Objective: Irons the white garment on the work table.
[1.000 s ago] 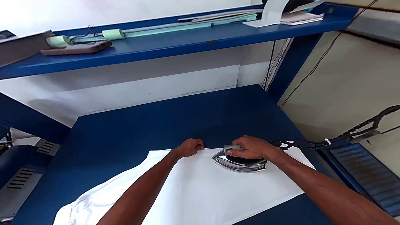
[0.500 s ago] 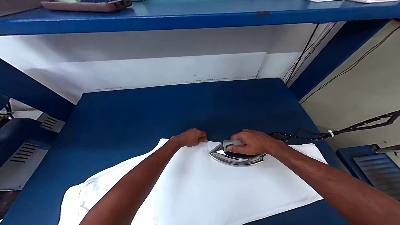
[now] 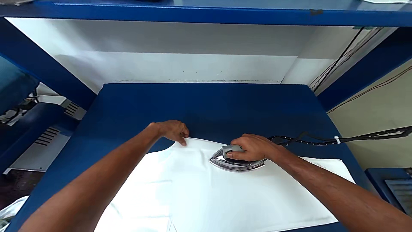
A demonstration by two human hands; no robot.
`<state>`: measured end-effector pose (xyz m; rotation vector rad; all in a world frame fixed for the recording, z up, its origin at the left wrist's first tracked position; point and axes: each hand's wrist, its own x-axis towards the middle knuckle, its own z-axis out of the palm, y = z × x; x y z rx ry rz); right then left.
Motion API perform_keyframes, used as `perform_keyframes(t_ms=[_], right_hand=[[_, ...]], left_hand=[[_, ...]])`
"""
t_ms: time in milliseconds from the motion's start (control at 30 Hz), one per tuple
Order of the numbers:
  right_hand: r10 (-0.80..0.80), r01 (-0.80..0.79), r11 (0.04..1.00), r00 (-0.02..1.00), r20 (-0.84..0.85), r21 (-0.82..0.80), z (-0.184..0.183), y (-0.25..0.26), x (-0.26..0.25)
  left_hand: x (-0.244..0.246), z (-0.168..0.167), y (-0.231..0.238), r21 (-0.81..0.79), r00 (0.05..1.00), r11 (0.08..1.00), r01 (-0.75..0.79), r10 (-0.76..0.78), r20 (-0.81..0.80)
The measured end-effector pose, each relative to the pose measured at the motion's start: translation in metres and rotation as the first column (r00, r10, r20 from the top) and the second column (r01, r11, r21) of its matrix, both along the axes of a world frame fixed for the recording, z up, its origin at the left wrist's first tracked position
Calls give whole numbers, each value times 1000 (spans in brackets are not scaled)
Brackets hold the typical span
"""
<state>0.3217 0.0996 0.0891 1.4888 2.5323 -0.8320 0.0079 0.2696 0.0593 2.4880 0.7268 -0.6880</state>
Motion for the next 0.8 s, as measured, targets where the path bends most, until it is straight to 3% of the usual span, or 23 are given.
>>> perform_keyframes(t_ms=[133,333,600,667,733,800], right_hand=[[16,-16,1000,1000,1,-3,3,10,-23],[-16,16,1000,1000,0,4,3,19,-66],[-66,67,998,998,-23,17,3,45,-143],[-45,47,998,998,-40,29,4,55,-162],[-6,7,1000,999,-48,24,5,63,-181],[51,-48,998,996,-78,40,4,73,-196]], left_hand=[[-20,9,3,-60,987,993,-98,105,125],[-42,-23,9,-282,898,933,-224,310,313],[-38,-45,23,-332,874,904,-270,375,309],[-48,-46,23,-370,770,860,-350,490,409],[-70,-34,15,-373,566,767,-522,639,520],[-104,-16,-10,-262,388,667,-697,658,645]])
